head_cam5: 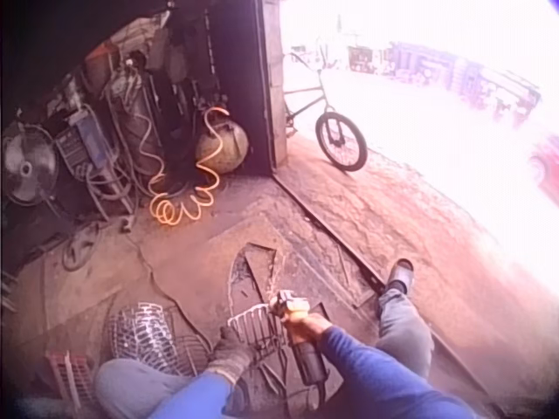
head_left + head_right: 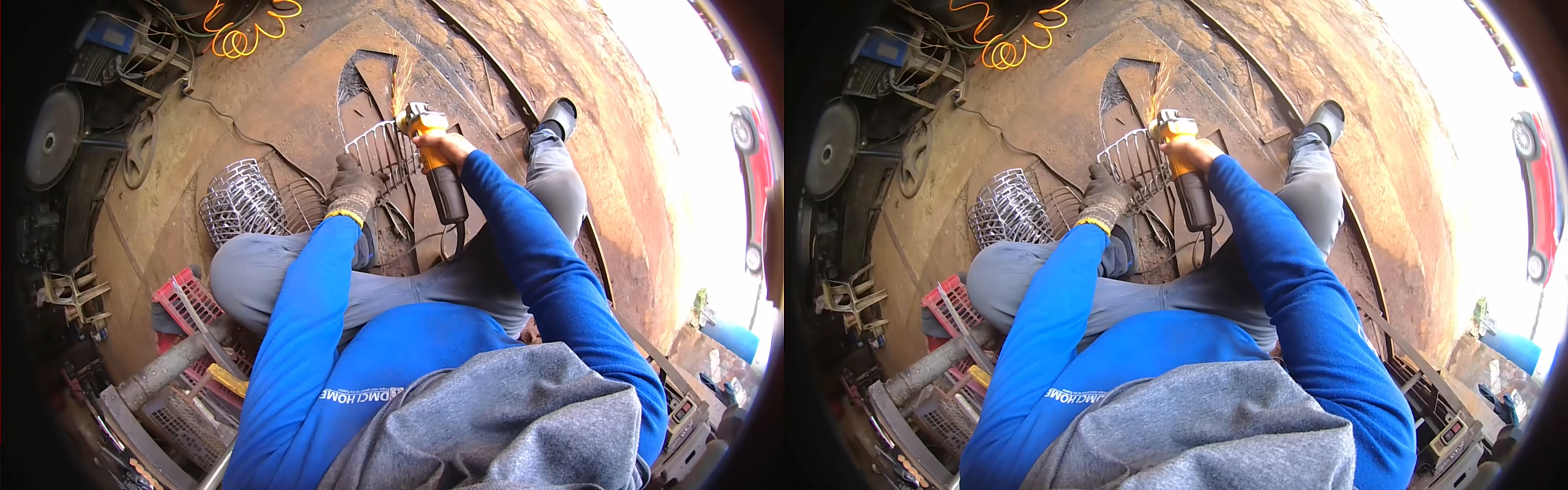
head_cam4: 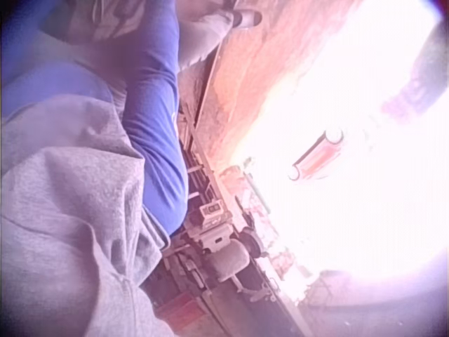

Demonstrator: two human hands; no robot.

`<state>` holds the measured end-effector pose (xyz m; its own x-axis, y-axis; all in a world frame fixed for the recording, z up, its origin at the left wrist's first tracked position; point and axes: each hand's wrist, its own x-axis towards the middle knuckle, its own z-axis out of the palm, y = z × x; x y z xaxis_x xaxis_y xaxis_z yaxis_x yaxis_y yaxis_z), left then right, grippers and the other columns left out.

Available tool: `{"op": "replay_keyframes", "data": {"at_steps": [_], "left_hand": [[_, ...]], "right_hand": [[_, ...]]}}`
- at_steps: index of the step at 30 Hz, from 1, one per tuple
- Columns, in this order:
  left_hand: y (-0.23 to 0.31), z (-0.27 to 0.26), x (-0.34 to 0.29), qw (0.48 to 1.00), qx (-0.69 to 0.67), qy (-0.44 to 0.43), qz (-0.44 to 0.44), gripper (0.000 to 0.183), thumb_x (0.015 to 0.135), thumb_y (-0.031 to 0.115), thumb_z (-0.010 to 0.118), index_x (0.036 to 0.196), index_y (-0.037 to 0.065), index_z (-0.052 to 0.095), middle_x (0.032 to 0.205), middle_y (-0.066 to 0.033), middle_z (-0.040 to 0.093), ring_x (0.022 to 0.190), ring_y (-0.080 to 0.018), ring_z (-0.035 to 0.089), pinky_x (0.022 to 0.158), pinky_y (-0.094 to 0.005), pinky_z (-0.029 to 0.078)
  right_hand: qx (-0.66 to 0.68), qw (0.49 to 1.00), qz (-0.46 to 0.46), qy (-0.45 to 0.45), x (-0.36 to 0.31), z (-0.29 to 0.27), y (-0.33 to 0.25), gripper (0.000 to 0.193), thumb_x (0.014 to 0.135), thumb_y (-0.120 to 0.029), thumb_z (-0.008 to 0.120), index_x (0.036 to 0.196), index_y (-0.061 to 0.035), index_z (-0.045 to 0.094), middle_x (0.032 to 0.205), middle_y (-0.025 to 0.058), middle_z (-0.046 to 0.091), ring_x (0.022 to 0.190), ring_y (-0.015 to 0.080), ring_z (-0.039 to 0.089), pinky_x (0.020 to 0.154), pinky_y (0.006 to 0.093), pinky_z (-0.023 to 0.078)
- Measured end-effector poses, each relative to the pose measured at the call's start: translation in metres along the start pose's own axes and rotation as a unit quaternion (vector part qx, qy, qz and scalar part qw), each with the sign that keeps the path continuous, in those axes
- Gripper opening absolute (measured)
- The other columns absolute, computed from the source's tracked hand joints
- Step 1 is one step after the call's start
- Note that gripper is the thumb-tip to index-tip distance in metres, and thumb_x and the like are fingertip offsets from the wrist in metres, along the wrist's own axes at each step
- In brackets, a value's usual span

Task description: The person holds a metal wire cage and uses a power grinder to smooth the edges and joints while sitting on a workshop floor.

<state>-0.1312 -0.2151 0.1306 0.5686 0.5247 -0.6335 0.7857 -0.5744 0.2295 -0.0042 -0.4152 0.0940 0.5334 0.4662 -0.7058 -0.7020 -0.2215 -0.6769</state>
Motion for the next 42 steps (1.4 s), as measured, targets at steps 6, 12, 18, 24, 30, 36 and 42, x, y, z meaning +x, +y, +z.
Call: {"op": "replay_keyframes", "data": {"at_steps": [6, 12, 18, 24, 30, 36, 42], "left_hand": [[0.000, 0.004, 0.004, 1.000, 0.019, 0.003, -0.017, 0.128, 0.078, 0.060, 0.081, 0.158, 0.001, 0.001, 0.144, -0.0358, 0.050, 0.134, -0.0470, 0.054, 0.114, -0.0499, 0.044], [0.011, -0.004, 0.002, 0.998, 0.029, 0.046, -0.035, 0.092, 0.080, 0.051, 0.084, 0.139, 0.007, 0.029, 0.139, -0.0315, 0.057, 0.130, -0.0446, 0.059, 0.112, -0.0493, 0.046], [0.022, -0.018, 0.006, 0.999, 0.036, 0.010, -0.026, 0.127, 0.077, 0.055, 0.084, 0.160, 0.001, 0.004, 0.147, -0.0344, 0.049, 0.136, -0.0456, 0.053, 0.116, -0.0477, 0.043], [0.042, -0.027, 0.018, 0.998, 0.064, 0.015, 0.014, 0.115, 0.082, 0.032, 0.082, 0.161, 0.002, 0.004, 0.148, -0.0298, 0.051, 0.137, -0.0416, 0.054, 0.116, -0.0440, 0.044], [0.044, -0.035, 0.022, 0.998, 0.063, 0.008, 0.006, 0.107, 0.083, 0.029, 0.082, 0.158, 0.004, 0.011, 0.147, -0.0310, 0.052, 0.136, -0.0419, 0.055, 0.114, -0.0449, 0.046], [0.034, -0.026, 0.024, 0.998, 0.066, 0.007, 0.019, 0.125, 0.078, 0.040, 0.087, 0.161, 0.001, 0.002, 0.148, -0.0339, 0.049, 0.137, -0.0458, 0.052, 0.116, -0.0466, 0.043], [0.034, -0.021, 0.021, 0.996, 0.086, 0.029, 0.023, 0.101, 0.084, 0.034, 0.081, 0.154, 0.006, 0.013, 0.142, -0.0315, 0.055, 0.130, -0.0442, 0.059, 0.111, -0.0482, 0.047]], "right_hand": [[-0.006, 1.000, 0.001, 0.010, 0.002, 0.002, 0.000, 0.044, 0.082, -0.032, 0.083, 0.110, -0.0044, 0.062, 0.085, 0.0086, 0.065, 0.062, 0.0222, 0.065, 0.060, 0.0375, 0.059], [-0.006, 0.999, -0.007, 0.047, 0.003, 0.003, 0.002, 0.047, 0.079, -0.034, 0.086, 0.111, -0.0062, 0.064, 0.087, 0.0081, 0.066, 0.066, 0.0215, 0.066, 0.063, 0.0380, 0.059], [0.041, 0.996, -0.029, 0.071, 0.002, 0.010, 0.001, 0.049, 0.077, -0.031, 0.087, 0.111, -0.0054, 0.064, 0.088, 0.0074, 0.066, 0.067, 0.0215, 0.066, 0.064, 0.0387, 0.059], [0.078, 0.991, -0.045, 0.097, 0.004, 0.000, -0.001, 0.049, 0.076, -0.030, 0.088, 0.111, -0.0053, 0.064, 0.087, 0.0081, 0.066, 0.067, 0.0217, 0.065, 0.064, 0.0389, 0.058], [0.090, 0.992, -0.037, 0.085, -0.003, -0.001, 0.000, 0.052, 0.075, -0.030, 0.088, 0.113, -0.0067, 0.063, 0.089, 0.0079, 0.065, 0.067, 0.0213, 0.066, 0.063, 0.0396, 0.059], [0.093, 0.993, -0.019, 0.073, -0.007, 0.004, -0.002, 0.050, 0.075, -0.031, 0.088, 0.112, -0.0068, 0.064, 0.089, 0.0078, 0.066, 0.067, 0.0212, 0.066, 0.063, 0.0389, 0.059], [0.076, 0.994, -0.014, 0.071, -0.004, 0.002, -0.002, 0.053, 0.078, -0.034, 0.086, 0.118, -0.0068, 0.064, 0.098, 0.0101, 0.066, 0.077, 0.0238, 0.065, 0.068, 0.0443, 0.057]]}}
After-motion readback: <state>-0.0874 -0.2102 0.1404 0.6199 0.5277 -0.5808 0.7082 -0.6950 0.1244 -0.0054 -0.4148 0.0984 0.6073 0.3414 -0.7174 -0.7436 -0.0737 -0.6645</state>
